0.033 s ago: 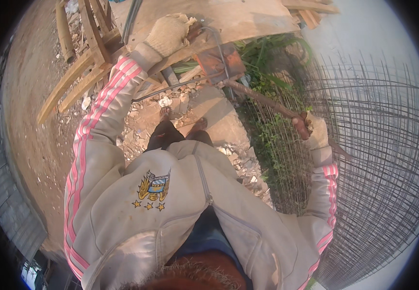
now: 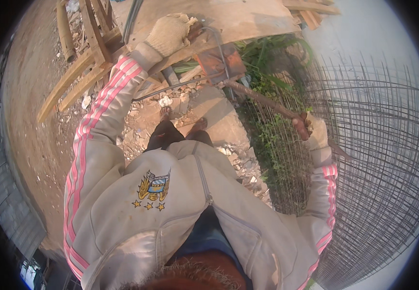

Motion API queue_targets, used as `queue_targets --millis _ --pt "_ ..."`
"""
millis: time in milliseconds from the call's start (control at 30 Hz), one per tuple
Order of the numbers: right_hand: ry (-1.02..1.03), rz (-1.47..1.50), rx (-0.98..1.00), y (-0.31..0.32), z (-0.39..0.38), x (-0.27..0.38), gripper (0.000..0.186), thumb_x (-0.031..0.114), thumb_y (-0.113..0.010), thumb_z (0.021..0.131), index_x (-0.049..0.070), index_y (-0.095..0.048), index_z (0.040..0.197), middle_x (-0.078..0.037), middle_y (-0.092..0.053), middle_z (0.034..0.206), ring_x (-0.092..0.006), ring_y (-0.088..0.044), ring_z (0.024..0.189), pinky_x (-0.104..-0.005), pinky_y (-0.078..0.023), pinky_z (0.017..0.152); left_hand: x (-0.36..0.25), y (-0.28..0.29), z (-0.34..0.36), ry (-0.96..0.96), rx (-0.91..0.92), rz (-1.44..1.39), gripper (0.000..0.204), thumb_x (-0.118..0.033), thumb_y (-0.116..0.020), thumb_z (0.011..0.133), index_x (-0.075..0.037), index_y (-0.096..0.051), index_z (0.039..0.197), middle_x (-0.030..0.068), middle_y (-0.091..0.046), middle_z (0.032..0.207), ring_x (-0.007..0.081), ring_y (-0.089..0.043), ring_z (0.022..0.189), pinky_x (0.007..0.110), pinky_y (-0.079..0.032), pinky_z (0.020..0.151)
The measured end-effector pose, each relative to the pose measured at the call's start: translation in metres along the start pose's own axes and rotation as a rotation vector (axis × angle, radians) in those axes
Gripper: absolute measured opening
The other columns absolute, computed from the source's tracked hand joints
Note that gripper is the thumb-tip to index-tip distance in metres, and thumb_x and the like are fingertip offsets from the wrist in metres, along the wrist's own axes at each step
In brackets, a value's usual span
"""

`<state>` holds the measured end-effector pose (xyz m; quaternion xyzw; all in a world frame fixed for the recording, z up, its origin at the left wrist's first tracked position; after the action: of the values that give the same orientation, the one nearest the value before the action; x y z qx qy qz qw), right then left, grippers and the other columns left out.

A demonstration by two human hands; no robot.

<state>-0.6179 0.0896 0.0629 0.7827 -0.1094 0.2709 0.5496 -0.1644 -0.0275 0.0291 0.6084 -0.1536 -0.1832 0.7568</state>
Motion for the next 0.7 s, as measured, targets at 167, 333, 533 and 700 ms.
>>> queue_targets --millis 167,333,533,700 --pt "0.030 0.055 -0.006 -0.003 0.005 0.001 0.042 0.041 -0.071 0.089 0.004 -0.059 0.072 -0.005 -0.049 0.054 -0.0183 -0.046 0.050 -0.0352 -0.038 0.050 0.003 -0.001 0.002 -0.008 -0.040 0.047 0.031 -0.026 -0.077 0.072 -0.009 -0.067 0.096 0.0092 -0.067 0.098 0.0283 -0.066 0.097 0.040 -0.056 0.080" --pt "0.114 0.020 -0.089 -0.006 0.003 0.002 0.042 0.038 -0.073 0.089 0.004 -0.058 0.071 -0.005 -0.051 0.055 -0.0202 -0.046 0.049 -0.0354 -0.038 0.049 0.004 -0.005 0.003 -0.005 -0.016 0.019 0.036 -0.026 -0.077 0.073 -0.008 -0.064 0.102 0.0099 -0.065 0.099 0.0296 -0.066 0.097 0.042 -0.055 0.081" --pt "0.027 0.045 -0.140 -0.031 -0.011 -0.004 0.047 0.046 -0.073 0.087 0.003 -0.061 0.072 -0.007 -0.054 0.055 -0.0213 -0.052 0.050 -0.0365 -0.040 0.049 0.008 -0.007 0.005 -0.002 0.005 -0.003 0.034 -0.023 -0.072 0.075 -0.006 -0.063 0.103 0.0137 -0.064 0.101 0.0330 -0.065 0.096 0.043 -0.055 0.081" --pt "-0.033 0.019 -0.184 -0.038 -0.023 -0.004 0.054 0.055 -0.071 0.085 0.004 -0.059 0.071 -0.007 -0.050 0.053 -0.0221 -0.049 0.049 -0.0363 -0.040 0.049 0.008 -0.010 0.007 0.012 0.024 -0.021 0.032 -0.022 -0.070 0.076 -0.004 -0.065 0.102 0.0155 -0.064 0.101 0.0336 -0.065 0.096 0.043 -0.055 0.079"
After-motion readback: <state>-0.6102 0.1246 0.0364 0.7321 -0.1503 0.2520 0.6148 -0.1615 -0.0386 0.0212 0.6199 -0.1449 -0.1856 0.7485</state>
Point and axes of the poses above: each hand's wrist, its own z-axis towards the middle knuckle, its own y-axis out of the back of the hand, x = y × z, the point moved 3 cm from there along z, towards the middle knuckle
